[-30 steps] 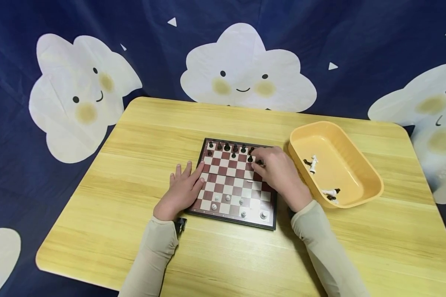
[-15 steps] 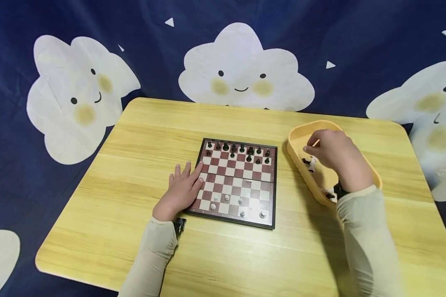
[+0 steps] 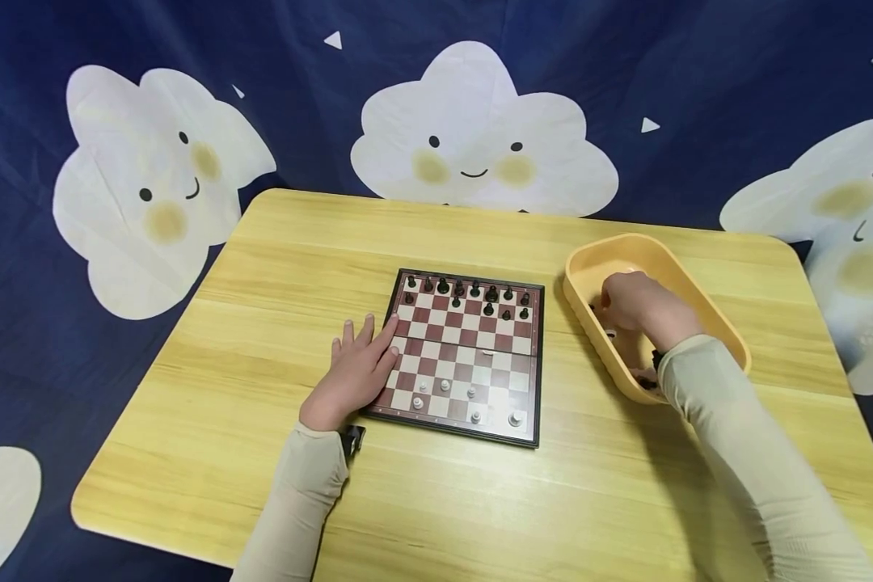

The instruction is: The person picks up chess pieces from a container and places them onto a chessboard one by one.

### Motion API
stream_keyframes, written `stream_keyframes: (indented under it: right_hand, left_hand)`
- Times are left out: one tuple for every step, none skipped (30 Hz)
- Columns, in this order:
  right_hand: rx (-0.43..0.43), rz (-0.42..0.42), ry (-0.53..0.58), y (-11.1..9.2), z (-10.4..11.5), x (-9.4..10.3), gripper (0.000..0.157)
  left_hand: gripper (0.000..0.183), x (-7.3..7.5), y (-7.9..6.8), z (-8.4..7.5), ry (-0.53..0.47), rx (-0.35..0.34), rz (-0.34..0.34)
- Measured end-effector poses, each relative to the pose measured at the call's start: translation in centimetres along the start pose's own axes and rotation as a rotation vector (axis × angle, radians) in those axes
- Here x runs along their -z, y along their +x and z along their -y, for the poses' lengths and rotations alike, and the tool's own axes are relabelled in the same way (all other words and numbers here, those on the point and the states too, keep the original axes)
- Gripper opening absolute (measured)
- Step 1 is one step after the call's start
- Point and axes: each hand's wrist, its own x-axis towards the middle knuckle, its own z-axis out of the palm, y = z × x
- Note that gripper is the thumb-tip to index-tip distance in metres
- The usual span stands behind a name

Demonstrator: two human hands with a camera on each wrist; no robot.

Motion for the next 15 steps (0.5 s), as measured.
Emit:
stream_keyframes:
  right_hand:
    - [0.001, 0.005, 0.012, -0.04, -0.02, -0.05, 0.017]
    - [0.004, 0.004, 0.019, -0.09, -0.03, -0.09, 0.017]
    - [0.008, 0.005, 0.026, -0.15, -0.04, -0.14, 0.016]
    - [0.013, 0.002, 0.028, -0.20, -0.06, -0.19, 0.014]
    - [0.018, -0.001, 0.027, -0.23, -0.06, -0.23, 0.013]
    - [0.022, -0.002, 0.028, -0.26, -0.07, -0.27, 0.011]
    - [0.028, -0.007, 0.023, -0.28, -0.08, -0.30, 0.010]
    - [0.033, -0.010, 0.019, -0.30, -0.08, -0.32, 0.008]
    - [0.036, -0.009, 0.017, -0.32, -0.07, -0.32, 0.008]
    - [0.038, -0.005, 0.019, -0.33, -0.06, -0.30, 0.008]
    - [0.037, 0.001, 0.022, -0.36, -0.03, -0.27, 0.008]
    - [0.036, 0.005, 0.026, -0.39, -0.01, -0.24, 0.009]
    - [0.034, 0.012, 0.029, -0.41, 0.01, -0.22, 0.009]
    - [0.029, 0.019, 0.031, -0.44, 0.03, -0.20, 0.009]
    - [0.020, 0.033, 0.038, -0.44, 0.04, -0.20, 0.008]
  left_hand:
    - [0.055, 0.00, -0.02, 0.00, 0.001, -0.002, -0.001]
    - [0.055, -0.02, 0.00, 0.01, -0.001, -0.002, -0.001]
    - [0.055, -0.02, 0.00, 0.00, -0.001, -0.003, 0.001]
    - [0.055, -0.01, 0.01, -0.01, -0.002, -0.003, 0.002]
    - [0.055, -0.01, 0.01, -0.02, -0.003, -0.003, 0.003]
    - [0.055, -0.03, 0.04, -0.01, -0.005, -0.002, 0.004]
    - [0.055, -0.04, 0.05, -0.01, -0.005, -0.001, 0.004]
    - [0.055, -0.05, 0.06, 0.00, -0.005, 0.001, 0.004]
    - [0.055, -0.03, 0.03, -0.02, -0.005, 0.002, 0.004]
    - [0.055, -0.01, 0.04, -0.02, -0.005, 0.004, 0.003]
    - [0.055, 0.01, 0.03, -0.01, -0.005, 0.005, 0.003]
    - [0.055, 0.03, 0.03, -0.02, -0.005, 0.006, 0.004]
    - [0.055, 0.07, 0.00, -0.04, -0.005, 0.006, 0.005]
    - [0.055, 0.10, -0.02, -0.07, -0.005, 0.006, 0.006]
    - [0.055, 0.13, -0.03, -0.09, -0.006, 0.005, 0.008]
